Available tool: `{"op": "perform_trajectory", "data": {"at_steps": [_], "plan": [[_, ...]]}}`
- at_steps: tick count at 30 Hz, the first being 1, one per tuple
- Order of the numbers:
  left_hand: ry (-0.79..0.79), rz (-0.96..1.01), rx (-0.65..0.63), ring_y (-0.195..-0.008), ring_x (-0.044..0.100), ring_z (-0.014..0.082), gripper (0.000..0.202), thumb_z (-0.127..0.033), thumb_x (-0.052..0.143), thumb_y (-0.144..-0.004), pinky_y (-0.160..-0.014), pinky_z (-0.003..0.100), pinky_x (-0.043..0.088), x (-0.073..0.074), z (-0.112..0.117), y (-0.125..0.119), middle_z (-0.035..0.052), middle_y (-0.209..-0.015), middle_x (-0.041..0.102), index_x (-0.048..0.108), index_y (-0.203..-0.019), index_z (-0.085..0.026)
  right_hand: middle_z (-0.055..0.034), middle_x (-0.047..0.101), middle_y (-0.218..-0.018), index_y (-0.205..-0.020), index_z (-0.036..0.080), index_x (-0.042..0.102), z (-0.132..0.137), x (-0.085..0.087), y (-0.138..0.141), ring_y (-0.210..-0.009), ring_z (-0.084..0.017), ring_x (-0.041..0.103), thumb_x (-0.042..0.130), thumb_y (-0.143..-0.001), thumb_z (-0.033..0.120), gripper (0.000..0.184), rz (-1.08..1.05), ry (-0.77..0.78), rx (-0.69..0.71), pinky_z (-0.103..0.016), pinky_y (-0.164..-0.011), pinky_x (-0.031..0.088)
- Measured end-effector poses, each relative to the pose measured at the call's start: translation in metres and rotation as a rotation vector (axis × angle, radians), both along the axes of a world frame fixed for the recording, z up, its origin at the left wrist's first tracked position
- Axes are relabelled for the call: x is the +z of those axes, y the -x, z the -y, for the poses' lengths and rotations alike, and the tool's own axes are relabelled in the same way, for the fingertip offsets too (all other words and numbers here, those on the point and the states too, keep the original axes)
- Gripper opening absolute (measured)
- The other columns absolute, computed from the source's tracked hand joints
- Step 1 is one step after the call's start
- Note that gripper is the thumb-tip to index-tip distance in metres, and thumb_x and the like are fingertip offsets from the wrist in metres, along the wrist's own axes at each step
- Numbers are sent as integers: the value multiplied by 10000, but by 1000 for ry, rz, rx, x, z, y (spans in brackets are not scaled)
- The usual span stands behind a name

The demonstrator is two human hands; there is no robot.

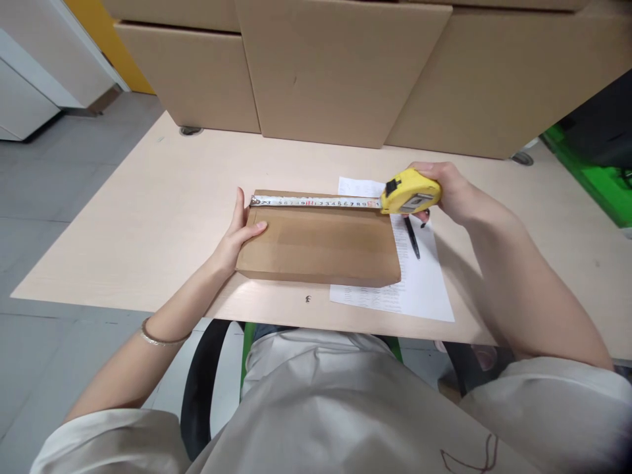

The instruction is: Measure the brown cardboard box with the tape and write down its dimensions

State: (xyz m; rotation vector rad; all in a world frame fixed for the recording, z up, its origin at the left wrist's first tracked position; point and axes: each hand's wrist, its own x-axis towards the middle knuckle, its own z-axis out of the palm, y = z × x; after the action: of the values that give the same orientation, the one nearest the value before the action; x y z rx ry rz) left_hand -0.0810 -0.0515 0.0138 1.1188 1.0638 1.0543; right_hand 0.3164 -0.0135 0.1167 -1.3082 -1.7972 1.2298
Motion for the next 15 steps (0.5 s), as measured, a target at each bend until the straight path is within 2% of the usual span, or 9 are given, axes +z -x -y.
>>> {"op": "perform_trajectory", "data": {"at_steps": [2,5,7,9,11,15], "plan": [[16,6,20,-1750,329,453,1487,-508,921,-812,-1397,582,376,0,0,1,82,-1939,266,-144,-1840,-363,-27,625,-593,-776,236,600,-5,-2,22,-415,-147,498,641,-977,761,563,-35,-17,43,-316,-410,365],[-12,-25,26,-1768,289,436,1394,-486,916,-836,-1410,553,356,1,-1,2,60,-1942,261,-25,-1860,-387,11,623,-677,-901,267,526,-13,-8,64,-472,-147,525,682,-965,813,571,-48,-69,64,-295,-432,375],[-45,-40,18,-1764,304,429,1295,-463,899,-863,-1408,542,360,1,0,3,52,-1937,280,81,-1864,-397,21,618,-748,-979,274,512,-14,-10,89,-571,-159,575,658,-1013,791,538,-14,-189,99,-290,-514,441],[-55,-30,9,-1732,381,431,1261,-449,884,-878,-1391,561,384,3,1,2,72,-1909,353,101,-1865,-383,16,617,-812,-1062,273,531,-12,-6,107,-709,-185,637,587,-1072,769,500,51,-350,163,-316,-648,512],[-33,-18,7,-1703,436,430,1289,-451,877,-881,-1375,580,404,5,2,0,86,-1884,402,48,-1866,-373,3,631,-876,-1163,268,545,-8,-1,114,-838,-218,683,523,-1109,750,485,125,-483,195,-367,-772,547],[21,-41,40,-1736,368,436,1388,-505,905,-829,-1384,566,396,7,4,-1,83,-1921,318,-5,-1866,-353,-40,677,-1005,-1323,257,531,3,-2,99,-959,-280,717,551,-1091,715,514,302,-627,175,-432,-851,564]]}}
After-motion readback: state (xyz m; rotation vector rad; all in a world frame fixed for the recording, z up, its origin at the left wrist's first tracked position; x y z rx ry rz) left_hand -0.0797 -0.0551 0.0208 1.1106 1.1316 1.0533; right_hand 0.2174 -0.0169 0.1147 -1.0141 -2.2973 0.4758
